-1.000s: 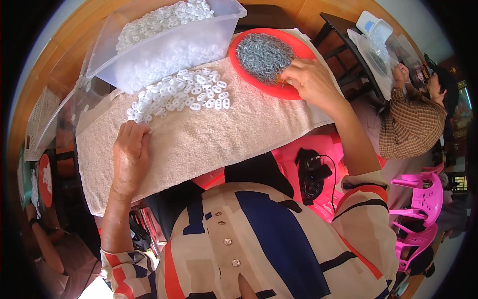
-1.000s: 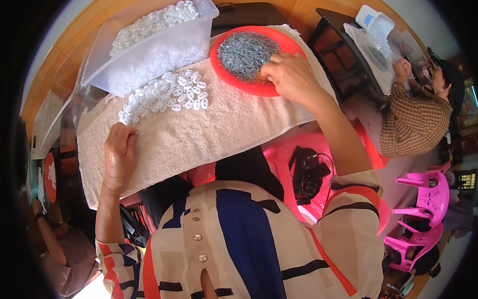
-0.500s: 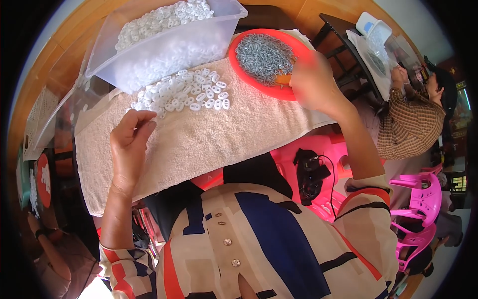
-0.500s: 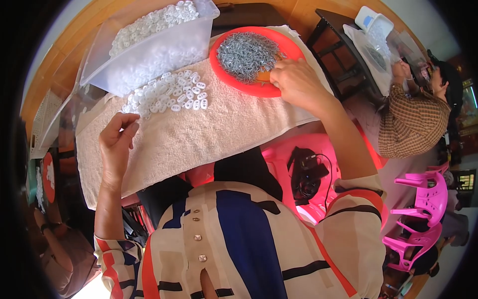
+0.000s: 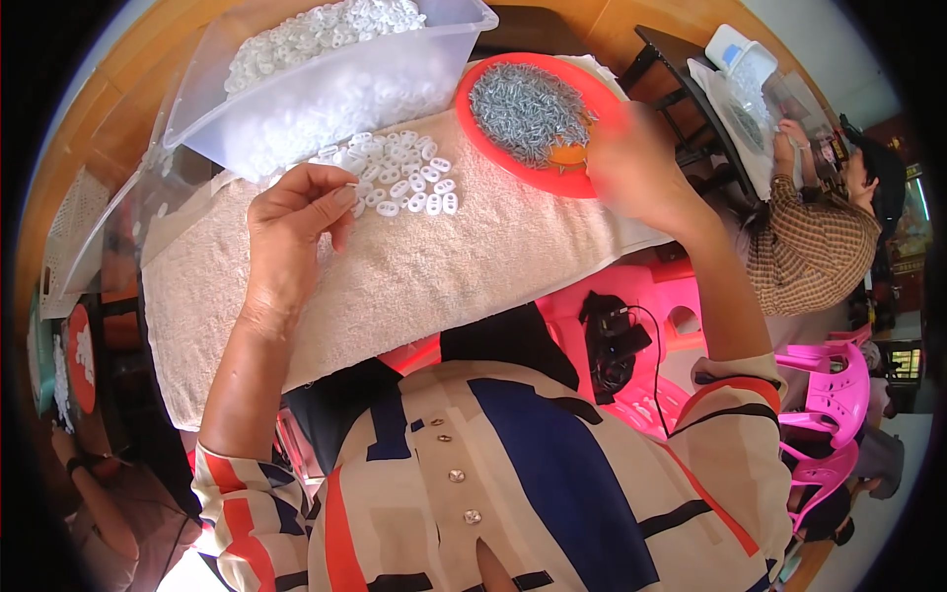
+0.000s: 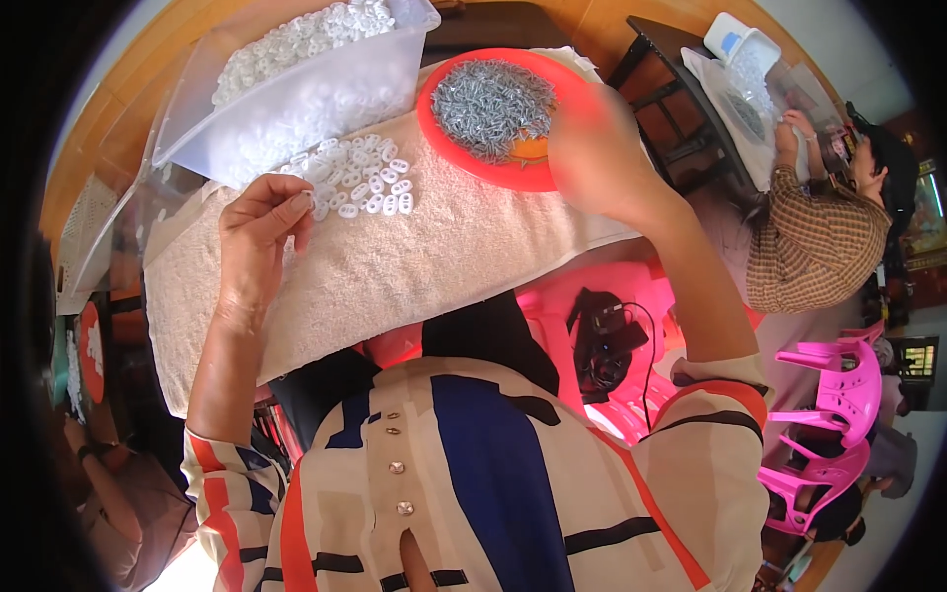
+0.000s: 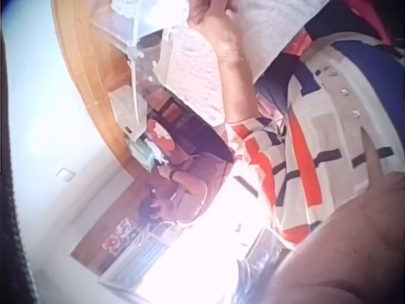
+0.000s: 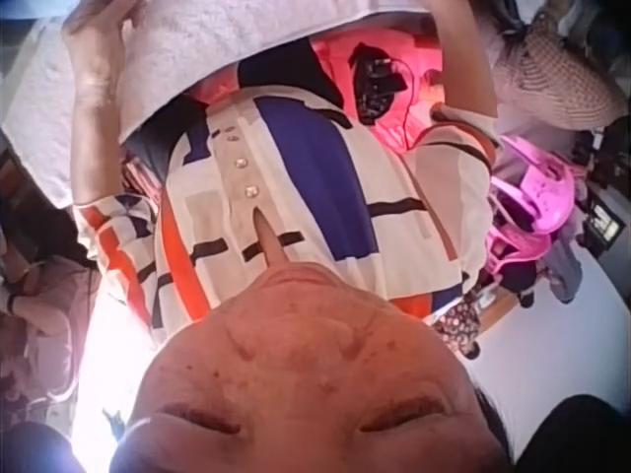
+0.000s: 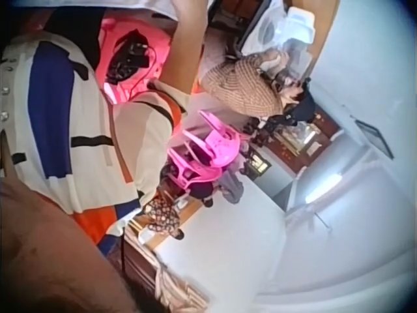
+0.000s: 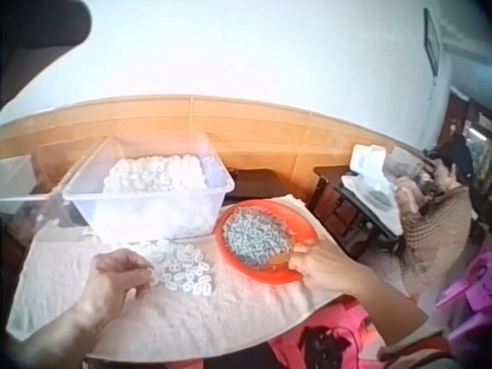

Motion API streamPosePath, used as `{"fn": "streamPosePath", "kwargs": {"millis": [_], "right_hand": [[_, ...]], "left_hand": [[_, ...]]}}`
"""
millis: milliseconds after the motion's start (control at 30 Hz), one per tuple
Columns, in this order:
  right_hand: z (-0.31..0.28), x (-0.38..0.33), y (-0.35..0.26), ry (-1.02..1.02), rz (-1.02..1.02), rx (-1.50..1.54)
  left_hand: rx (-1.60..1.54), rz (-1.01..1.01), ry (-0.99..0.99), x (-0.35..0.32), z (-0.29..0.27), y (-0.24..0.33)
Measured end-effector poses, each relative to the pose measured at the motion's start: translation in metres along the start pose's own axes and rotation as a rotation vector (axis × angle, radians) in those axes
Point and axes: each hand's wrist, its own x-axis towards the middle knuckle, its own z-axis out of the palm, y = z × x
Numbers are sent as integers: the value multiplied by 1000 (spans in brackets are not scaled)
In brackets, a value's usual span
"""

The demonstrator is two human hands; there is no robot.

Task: Assembling small metal pins into white plastic circular components at a manual workstation.

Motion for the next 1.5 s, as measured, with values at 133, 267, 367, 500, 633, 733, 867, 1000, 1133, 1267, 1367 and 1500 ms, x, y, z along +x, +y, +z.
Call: {"fn": "streamPosePath", "kwargs": {"millis": [133, 267, 367, 500, 633, 733, 867, 1000, 1133, 1267, 1367, 1500], "right_hand": [[-7, -5, -3, -5, -12, 58], [-11, -11, -2, -24, -6, 90], [-9, -11, -3, 4, -26, 142], [-5, -14, -3, 81, -35, 166], [6, -20, 0, 201, -45, 275], [11, -21, -2, 269, -66, 231], [10, -25, -5, 310, -87, 276], [12, -26, 1, 263, -48, 473], [11, -18, -1, 226, -26, 568], [7, -10, -2, 110, 6, 551], [11, -2, -8, 141, 30, 446], [12, 32, -54, 278, -38, 808]], "left_hand": [[-68, -27, 66, -2, -3, 3], [-66, 1, 63, -1, -7, 4], [-59, 7, 32, 0, -17, 0], [-92, -6, 40, 0, -17, 3], [-115, -25, 37, -1, -20, 5], [-144, -64, 63, 0, -23, 5], [-263, -62, -1, 7, -31, -3], [-333, -86, -26, 7, -30, -4], [-369, -85, -50, 6, -30, -2], [-386, -90, -39, 6, -29, 0], [-342, -104, -47, 6, -25, 1], [-338, -100, -56, 3, -19, 2]]}}
